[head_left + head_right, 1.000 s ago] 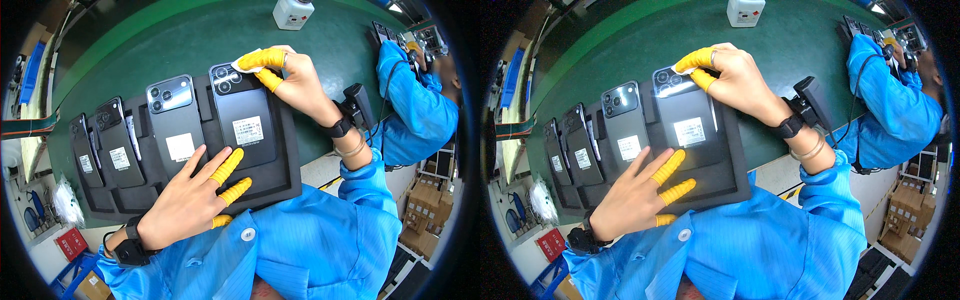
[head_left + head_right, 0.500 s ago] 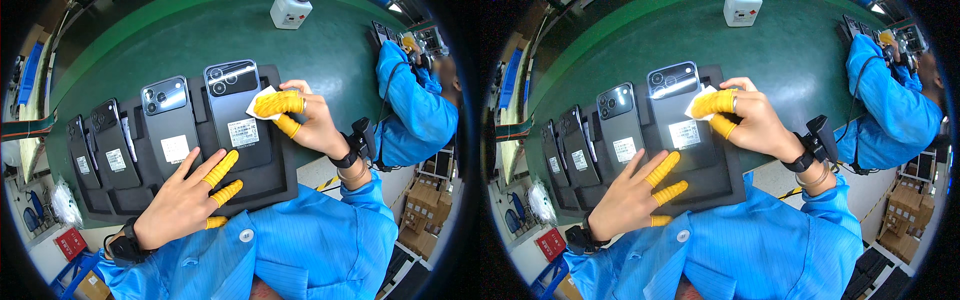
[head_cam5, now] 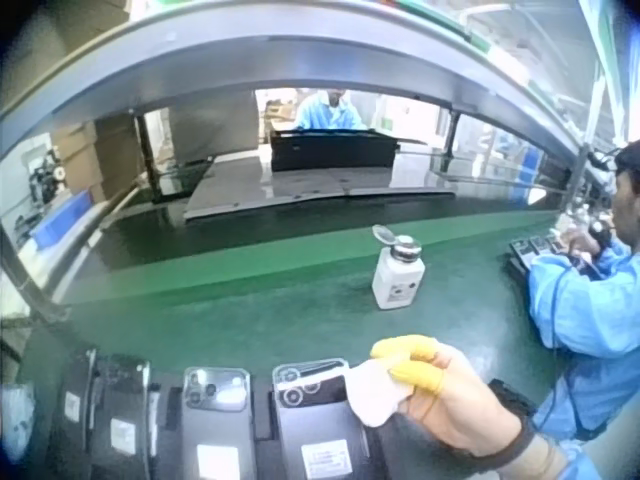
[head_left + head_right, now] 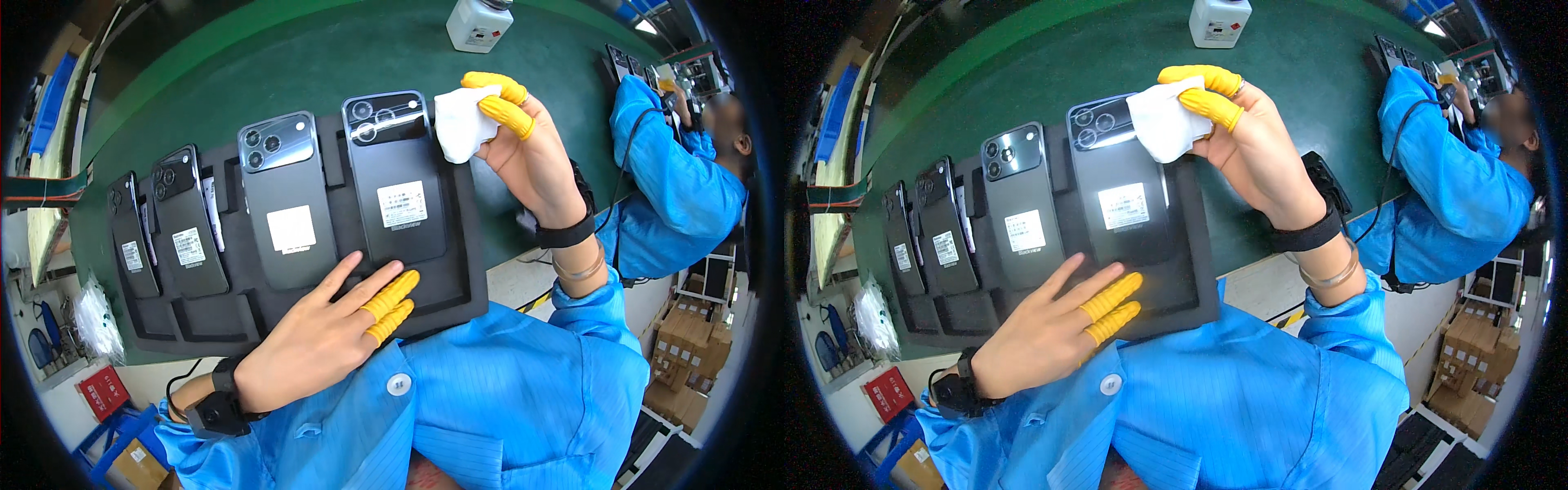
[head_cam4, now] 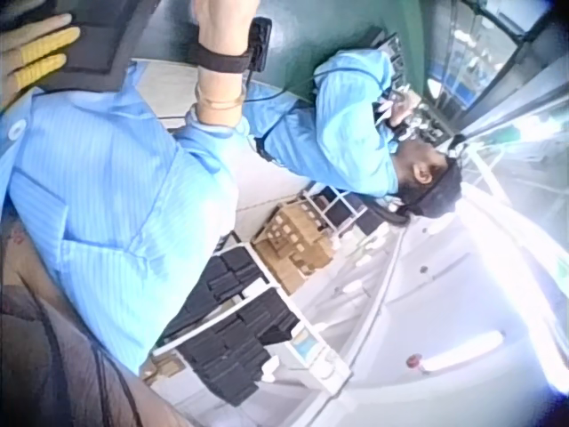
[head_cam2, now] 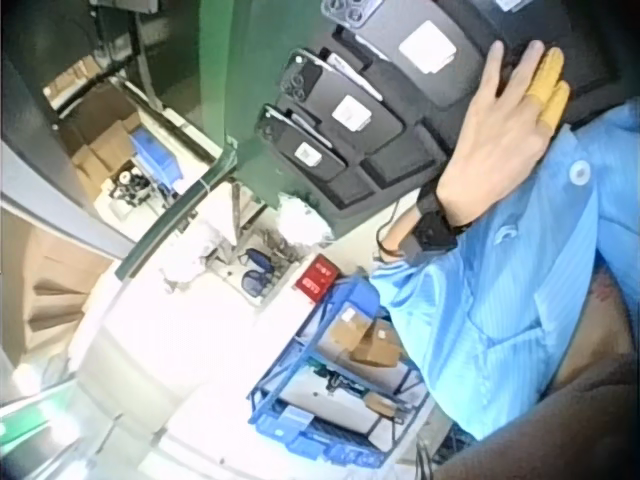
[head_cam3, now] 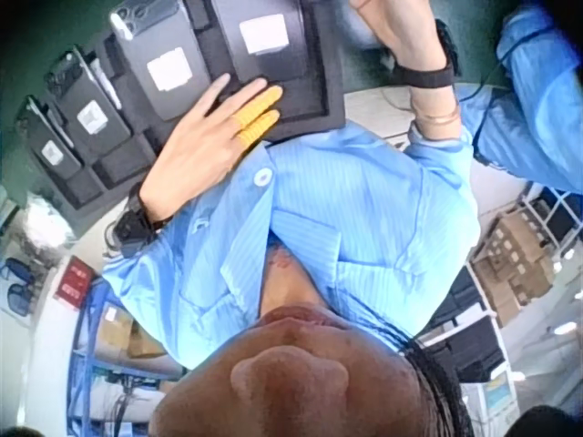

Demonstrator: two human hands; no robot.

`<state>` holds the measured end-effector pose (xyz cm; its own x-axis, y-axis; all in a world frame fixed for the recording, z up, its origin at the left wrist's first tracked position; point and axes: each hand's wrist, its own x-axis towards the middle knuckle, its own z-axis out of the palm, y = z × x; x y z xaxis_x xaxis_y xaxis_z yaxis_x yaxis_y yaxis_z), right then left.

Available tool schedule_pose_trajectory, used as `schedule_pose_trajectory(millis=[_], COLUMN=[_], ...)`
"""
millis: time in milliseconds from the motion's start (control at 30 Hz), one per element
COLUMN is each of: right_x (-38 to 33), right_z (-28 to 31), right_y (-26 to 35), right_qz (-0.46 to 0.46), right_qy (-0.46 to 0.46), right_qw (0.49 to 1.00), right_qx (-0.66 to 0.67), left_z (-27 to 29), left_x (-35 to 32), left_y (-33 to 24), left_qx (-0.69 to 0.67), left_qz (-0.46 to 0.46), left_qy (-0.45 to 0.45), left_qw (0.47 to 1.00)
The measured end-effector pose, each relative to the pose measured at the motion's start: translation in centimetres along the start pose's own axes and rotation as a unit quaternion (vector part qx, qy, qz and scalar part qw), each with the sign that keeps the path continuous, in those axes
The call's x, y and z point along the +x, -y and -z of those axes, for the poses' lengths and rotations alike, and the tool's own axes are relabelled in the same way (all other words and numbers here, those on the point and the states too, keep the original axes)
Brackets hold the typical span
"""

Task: Cleaning smartphone camera lenses and backs using a cloth.

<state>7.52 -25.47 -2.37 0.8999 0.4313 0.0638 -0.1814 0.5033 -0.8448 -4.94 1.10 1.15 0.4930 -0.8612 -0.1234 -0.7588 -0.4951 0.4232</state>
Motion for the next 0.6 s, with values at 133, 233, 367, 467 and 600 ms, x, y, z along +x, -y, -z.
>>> schedule_pose_trajectory(millis=[133, 233, 367, 467, 600], right_x=[0.8, 1.6, 4.4, 7.5, 9.6], right_z=[-1.5, -3.0, -4.8, -3.7, -5.9], right_y=[0.4, 0.9, 1.5, 0.9, -1.9], right_qz=[-0.059, -0.066, 0.017, 0.140, 0.177], right_qy=[0.008, 0.026, 0.073, 0.036, 0.040], right_qw=[0.996, 0.997, 0.986, 0.910, 0.858], right_qx=[0.071, -0.010, -0.149, -0.388, -0.480], left_z=[-0.1, -1.5, -1.4, -0.5, 2.4], left_x=[1.7, 3.9, 4.6, 3.5, 1.4], left_y=[0.2, 0.3, 0.7, 1.2, 2.5], left_qx=[0.048, 0.057, 0.100, 0.043, 0.065], left_qz=[-0.040, -0.067, -0.072, -0.062, 0.011], left_qy=[-0.013, -0.069, -0.071, -0.097, -0.110], left_qw=[0.998, 0.994, 0.990, 0.992, 0.992])
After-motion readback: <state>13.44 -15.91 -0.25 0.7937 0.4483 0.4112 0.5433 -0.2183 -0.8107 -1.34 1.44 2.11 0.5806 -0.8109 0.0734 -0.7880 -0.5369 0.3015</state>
